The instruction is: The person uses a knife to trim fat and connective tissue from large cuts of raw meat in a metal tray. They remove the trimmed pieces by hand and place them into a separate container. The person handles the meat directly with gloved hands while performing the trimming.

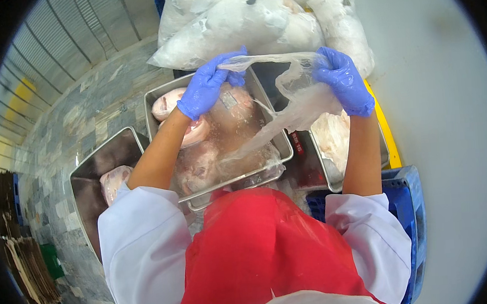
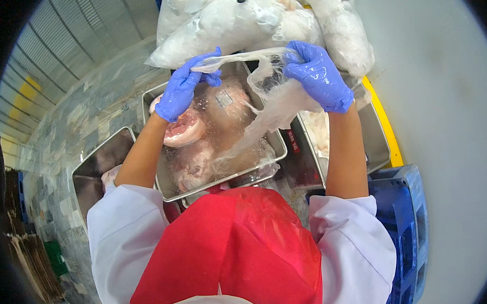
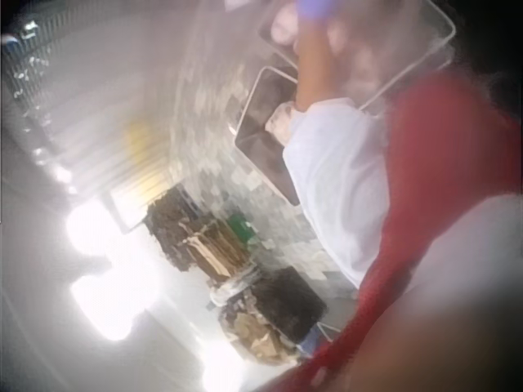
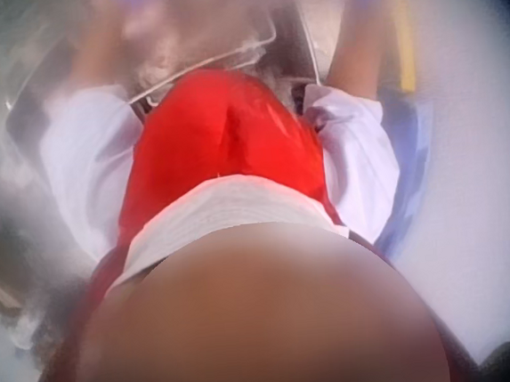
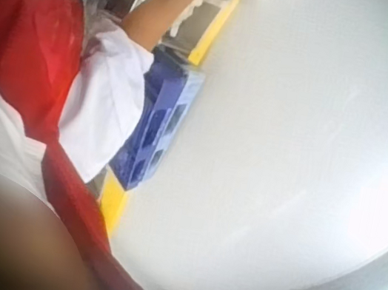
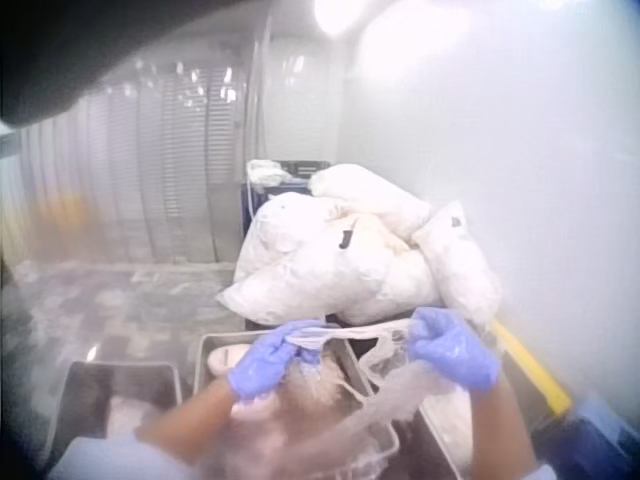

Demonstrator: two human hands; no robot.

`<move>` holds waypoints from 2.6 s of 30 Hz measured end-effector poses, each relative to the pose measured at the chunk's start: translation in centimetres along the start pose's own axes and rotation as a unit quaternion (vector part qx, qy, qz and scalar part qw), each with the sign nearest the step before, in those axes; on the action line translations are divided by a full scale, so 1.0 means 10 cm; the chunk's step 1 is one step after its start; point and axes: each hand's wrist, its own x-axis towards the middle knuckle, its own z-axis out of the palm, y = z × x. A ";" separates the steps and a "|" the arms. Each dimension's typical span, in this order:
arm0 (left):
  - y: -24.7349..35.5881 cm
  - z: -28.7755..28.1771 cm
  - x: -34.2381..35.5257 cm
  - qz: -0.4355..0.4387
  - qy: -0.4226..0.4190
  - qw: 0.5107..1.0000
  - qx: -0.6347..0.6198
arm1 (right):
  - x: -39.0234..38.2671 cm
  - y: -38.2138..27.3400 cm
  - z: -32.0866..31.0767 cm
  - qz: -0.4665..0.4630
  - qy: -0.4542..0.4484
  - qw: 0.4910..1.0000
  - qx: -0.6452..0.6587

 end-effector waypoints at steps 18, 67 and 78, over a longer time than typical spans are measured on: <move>-3.06 0.74 -1.30 -0.371 0.150 0.851 0.340 | -1.54 0.59 -2.02 0.024 0.315 0.949 -0.008; -4.28 -0.69 -4.08 -0.672 0.248 0.603 0.352 | 0.00 3.32 1.60 0.295 -0.200 0.893 -0.274; -3.58 -0.47 -3.21 -0.681 0.228 0.607 0.341 | -0.17 4.97 2.94 0.436 -0.332 0.806 -0.222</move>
